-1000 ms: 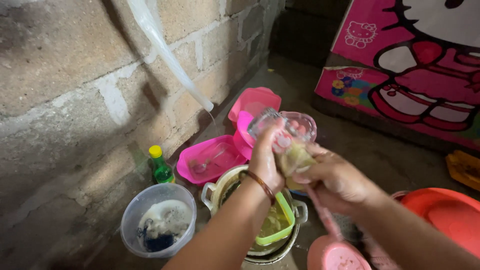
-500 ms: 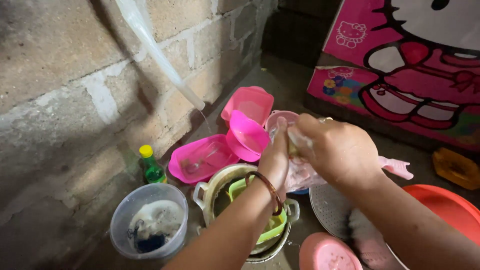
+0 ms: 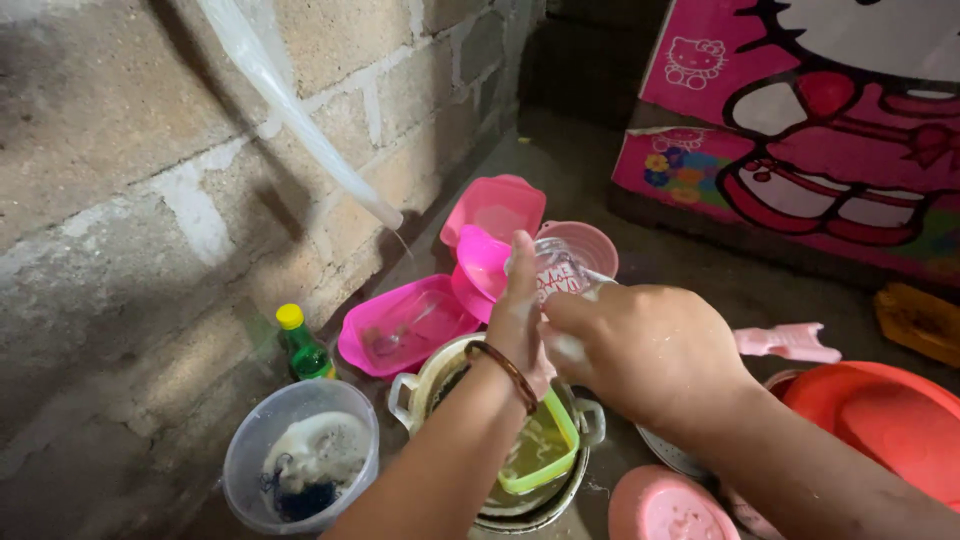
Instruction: Washing various plastic dishes, containers, and toys using a sponge and water at a ground-level tap.
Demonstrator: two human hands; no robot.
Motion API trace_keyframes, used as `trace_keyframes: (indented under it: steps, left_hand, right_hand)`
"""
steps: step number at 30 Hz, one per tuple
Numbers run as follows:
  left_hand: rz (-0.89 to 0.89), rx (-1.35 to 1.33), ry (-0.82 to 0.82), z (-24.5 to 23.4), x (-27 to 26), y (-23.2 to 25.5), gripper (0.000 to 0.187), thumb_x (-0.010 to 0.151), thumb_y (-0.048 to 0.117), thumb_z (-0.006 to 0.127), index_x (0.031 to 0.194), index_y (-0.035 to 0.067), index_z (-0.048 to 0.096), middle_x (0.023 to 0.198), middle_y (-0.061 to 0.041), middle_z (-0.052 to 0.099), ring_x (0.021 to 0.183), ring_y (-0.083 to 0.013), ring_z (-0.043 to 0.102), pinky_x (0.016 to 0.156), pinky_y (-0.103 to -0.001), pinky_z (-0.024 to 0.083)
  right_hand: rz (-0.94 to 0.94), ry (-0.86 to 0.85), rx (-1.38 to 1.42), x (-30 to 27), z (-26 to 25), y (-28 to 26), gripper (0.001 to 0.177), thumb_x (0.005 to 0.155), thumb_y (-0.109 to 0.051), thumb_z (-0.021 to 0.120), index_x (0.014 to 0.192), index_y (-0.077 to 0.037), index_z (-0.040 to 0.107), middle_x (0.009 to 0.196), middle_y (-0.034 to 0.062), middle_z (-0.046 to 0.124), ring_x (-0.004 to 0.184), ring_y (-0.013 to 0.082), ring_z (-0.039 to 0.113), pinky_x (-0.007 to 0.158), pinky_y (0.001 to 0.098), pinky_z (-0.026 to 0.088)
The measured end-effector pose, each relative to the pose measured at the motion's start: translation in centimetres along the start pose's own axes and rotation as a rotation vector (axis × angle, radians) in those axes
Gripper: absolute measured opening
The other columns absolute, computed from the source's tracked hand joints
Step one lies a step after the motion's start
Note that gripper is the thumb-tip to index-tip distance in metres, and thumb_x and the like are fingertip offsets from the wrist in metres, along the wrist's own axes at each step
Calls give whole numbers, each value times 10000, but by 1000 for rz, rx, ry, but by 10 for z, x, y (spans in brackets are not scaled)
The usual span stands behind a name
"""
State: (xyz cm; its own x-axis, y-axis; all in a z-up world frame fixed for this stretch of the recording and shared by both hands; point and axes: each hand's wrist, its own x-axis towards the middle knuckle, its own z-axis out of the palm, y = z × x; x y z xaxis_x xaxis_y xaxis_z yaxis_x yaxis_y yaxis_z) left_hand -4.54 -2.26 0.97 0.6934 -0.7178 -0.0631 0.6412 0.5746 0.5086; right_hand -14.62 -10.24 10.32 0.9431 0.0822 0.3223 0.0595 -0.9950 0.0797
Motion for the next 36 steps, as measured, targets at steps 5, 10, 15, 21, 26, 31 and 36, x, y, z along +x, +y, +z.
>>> trace_keyframes:
  steps: [5,10,15,21,26,31,36]
  left_hand:
    - [35,217,-82,-11,-4,-18,755,984,783,497,1300,108,615,1020,-126,658,866,-278,657,700,-416,561]
    - [48,171,-50,1,-21,1,611,897,596,626,1225,80,620,985,-97,723,788,-197,745,663,-358,631]
    - [199,522,-145,-9,-17,-9,517,820,236,816,1231,10,597,1001,-91,707,774,-232,697,640,-400,596]
    - [499,1234,16,7,-32,-14,668,616,240,885,1227,100,655,1057,-81,792,961,-206,775,849,-351,610]
    - [424,1426,156,21,-51,-4,749,553,294,879,1239,128,628,998,-97,785,937,-250,773,831,-366,608]
    - [489,1532,147,19,-54,9,872,577,400,876,1351,143,566,1050,-108,766,970,-284,748,817,-395,589]
    - [563,1537,98,8,-47,3,846,561,342,894,1308,105,576,1072,-144,754,994,-305,744,850,-402,588]
  right_hand:
    - [82,144,7,1,16,35,209,866,-388,692,927,-189,677,748,132,701,701,366,689,601,505,534]
    - [-286,226,153,-8,23,30,248,790,-341,731,875,-117,667,675,121,673,658,352,681,606,497,526]
    - [113,345,440,13,28,84,289,884,-309,656,1065,-85,665,886,147,706,798,336,704,715,419,560]
    - [-167,116,175,17,6,45,218,769,-294,689,945,-187,759,948,91,743,837,311,718,749,445,561]
    - [110,51,90,11,19,53,258,844,-396,711,1028,-223,759,950,96,750,818,352,709,699,484,555]
    - [-170,188,205,6,37,53,334,695,-334,758,993,-186,746,887,114,741,802,341,711,696,474,552]
    - [-120,185,165,-3,34,51,283,772,-323,767,1009,-172,733,858,117,722,802,350,694,692,468,541]
